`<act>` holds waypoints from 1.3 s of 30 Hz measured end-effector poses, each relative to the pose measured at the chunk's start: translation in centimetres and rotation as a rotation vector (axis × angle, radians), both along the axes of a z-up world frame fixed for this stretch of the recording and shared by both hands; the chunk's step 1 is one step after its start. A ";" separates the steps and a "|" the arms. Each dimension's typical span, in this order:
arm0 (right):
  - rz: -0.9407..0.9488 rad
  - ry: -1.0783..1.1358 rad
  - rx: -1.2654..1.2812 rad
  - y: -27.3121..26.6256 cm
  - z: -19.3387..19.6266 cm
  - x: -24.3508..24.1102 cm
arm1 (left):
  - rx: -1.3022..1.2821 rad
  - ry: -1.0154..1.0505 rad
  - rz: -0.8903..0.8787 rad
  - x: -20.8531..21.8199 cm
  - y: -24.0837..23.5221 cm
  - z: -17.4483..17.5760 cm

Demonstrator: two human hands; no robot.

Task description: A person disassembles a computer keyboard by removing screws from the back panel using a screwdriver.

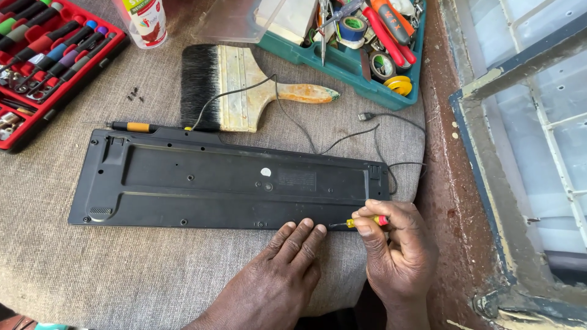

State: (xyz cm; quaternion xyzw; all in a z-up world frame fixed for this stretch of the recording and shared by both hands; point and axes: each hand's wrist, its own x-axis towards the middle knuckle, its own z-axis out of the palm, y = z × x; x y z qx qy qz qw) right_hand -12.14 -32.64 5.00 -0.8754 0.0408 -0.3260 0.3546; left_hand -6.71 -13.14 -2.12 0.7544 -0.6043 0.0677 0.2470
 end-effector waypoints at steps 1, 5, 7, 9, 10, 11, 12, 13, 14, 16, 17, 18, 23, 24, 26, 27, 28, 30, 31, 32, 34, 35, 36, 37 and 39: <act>-0.003 0.008 -0.002 0.0 0.1 0.0 | 0.008 -0.008 -0.005 0.0 0.0 0.0; 0.026 -0.001 -0.010 -0.1 0.1 0.1 | 0.028 -0.016 -0.017 0.2 0.0 -0.1; -0.008 -0.004 -0.066 0.2 0.3 0.1 | 0.015 -0.029 -0.009 0.3 0.0 0.0; -0.039 -0.002 -0.122 0.4 0.3 0.0 | 0.003 -0.038 0.001 0.3 0.1 0.0; -0.068 -0.004 -0.154 0.5 0.2 -0.1 | 0.010 -0.012 -0.009 0.3 0.0 0.0; -0.097 -0.006 -0.188 0.5 0.1 -0.2 | 0.016 0.014 -0.018 0.3 0.0 0.0; -0.099 -0.003 -0.190 0.7 0.1 -0.1 | 0.013 0.017 -0.020 0.3 0.0 0.0; -0.097 0.008 -0.167 0.8 0.2 -0.1 | 0.005 -0.008 -0.005 0.2 0.1 0.0; -0.096 0.018 -0.146 0.9 0.2 0.0 | -0.005 -0.034 0.010 0.3 0.1 0.0; -0.076 0.038 -0.123 0.5 0.3 0.1 | -0.003 -0.001 -0.003 0.4 -0.1 0.0; -0.055 0.057 -0.096 0.3 0.3 0.1 | 0.004 0.031 -0.012 0.4 -0.1 0.1; -0.053 0.059 -0.096 0.4 0.2 0.0 | 0.003 0.034 -0.011 0.3 -0.1 0.0; -0.085 0.073 0.107 -0.3 -0.8 -0.2 | -0.004 -0.006 -0.001 0.5 -0.3 -0.1; -0.088 0.079 0.108 -0.2 -1.0 -0.3 | -0.003 0.001 -0.004 0.4 -0.2 0.0; -0.134 0.000 0.230 -0.1 -1.5 -0.4 | 0.019 0.016 -0.008 0.6 -0.1 0.2; -0.134 0.000 0.229 -0.1 -1.5 -0.2 | 0.018 0.016 -0.008 0.7 -0.2 0.2; -0.146 -0.035 0.238 0.1 -1.5 -0.2 | 0.014 0.017 -0.006 0.6 -0.2 0.1; -0.163 -0.068 0.247 0.2 -1.6 -0.4 | 0.010 0.022 -0.008 0.5 -0.2 -0.1; -0.159 -0.050 0.238 0.2 -1.6 -0.4 | 0.013 0.014 -0.005 0.4 -0.2 -0.2; -0.152 -0.036 0.227 0.1 -1.7 -0.4 | 0.013 0.003 0.001 0.5 -0.3 -0.3; -0.155 -0.024 0.226 0.1 -1.6 -0.6 | 0.020 0.004 -0.006 0.6 -0.3 -0.1; -0.155 -0.011 0.226 0.1 -1.6 -0.7 | 0.029 0.006 -0.010 0.6 -0.2 0.0; -0.153 -0.008 0.227 0.1 -1.7 -0.7 | 0.030 0.008 -0.008 0.6 -0.1 0.1; -0.152 -0.013 0.231 0.1 -1.8 -0.7 | 0.030 0.012 -0.006 0.6 -0.1 0.3; -0.150 -0.018 0.232 0.0 -2.0 -0.7 | 0.027 0.015 -0.004 0.7 -0.2 0.4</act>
